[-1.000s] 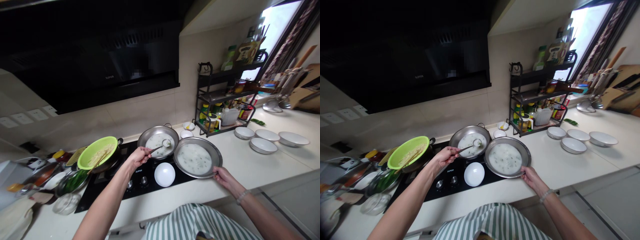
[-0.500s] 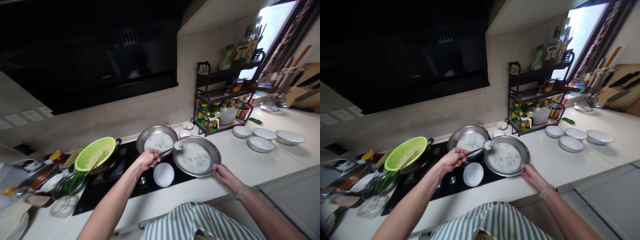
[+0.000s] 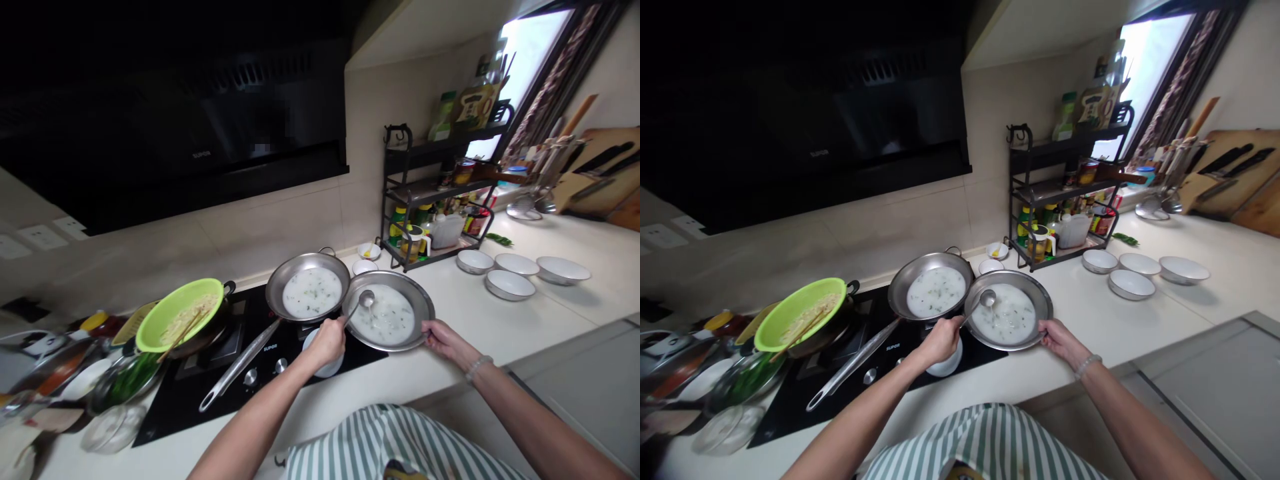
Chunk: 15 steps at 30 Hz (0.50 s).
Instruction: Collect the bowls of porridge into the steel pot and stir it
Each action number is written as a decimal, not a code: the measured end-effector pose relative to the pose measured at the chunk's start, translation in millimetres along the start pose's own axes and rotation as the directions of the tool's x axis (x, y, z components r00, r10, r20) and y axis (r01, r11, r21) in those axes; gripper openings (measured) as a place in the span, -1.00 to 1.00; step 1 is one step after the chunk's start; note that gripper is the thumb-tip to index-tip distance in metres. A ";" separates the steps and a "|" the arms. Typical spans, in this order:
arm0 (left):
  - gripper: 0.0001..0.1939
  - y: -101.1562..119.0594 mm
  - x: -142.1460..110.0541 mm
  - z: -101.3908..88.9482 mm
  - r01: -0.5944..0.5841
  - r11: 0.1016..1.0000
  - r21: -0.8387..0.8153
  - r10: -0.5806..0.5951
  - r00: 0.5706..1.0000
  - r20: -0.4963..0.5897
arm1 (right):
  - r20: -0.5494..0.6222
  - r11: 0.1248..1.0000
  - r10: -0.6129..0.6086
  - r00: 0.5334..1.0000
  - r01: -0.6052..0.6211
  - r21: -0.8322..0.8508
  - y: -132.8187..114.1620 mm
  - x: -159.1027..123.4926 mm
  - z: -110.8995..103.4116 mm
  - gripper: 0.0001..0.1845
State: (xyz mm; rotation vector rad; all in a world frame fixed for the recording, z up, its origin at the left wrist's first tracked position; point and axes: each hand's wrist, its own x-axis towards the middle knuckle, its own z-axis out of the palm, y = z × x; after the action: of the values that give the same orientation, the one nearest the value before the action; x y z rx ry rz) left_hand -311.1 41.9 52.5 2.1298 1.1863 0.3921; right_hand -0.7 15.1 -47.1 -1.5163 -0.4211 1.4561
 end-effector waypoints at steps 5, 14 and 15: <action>-0.72 -8.3 -4.2 -15.0 0.050 0.970 -0.236 -0.064 0.997 -0.051 | 0.015 1.000 0.008 1.000 -0.008 0.003 1.2 2.1 -2.0 -0.73; -0.75 -39.0 -8.9 -75.2 0.274 0.445 -0.853 -0.379 0.920 0.098 | 0.019 1.000 0.023 1.000 -0.023 -0.003 2.7 6.2 -3.8 -0.73; -0.78 -44.8 -8.1 -80.2 0.271 0.467 -0.842 -0.408 0.911 0.067 | 0.017 1.000 0.021 1.000 -0.021 -0.004 3.0 6.7 -3.9 -0.74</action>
State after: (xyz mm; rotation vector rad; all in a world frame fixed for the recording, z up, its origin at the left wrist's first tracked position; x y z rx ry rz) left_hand -387.8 83.9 81.9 0.9852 1.1312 0.7608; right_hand 3.3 17.4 -54.0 -1.5163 -0.4194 1.4856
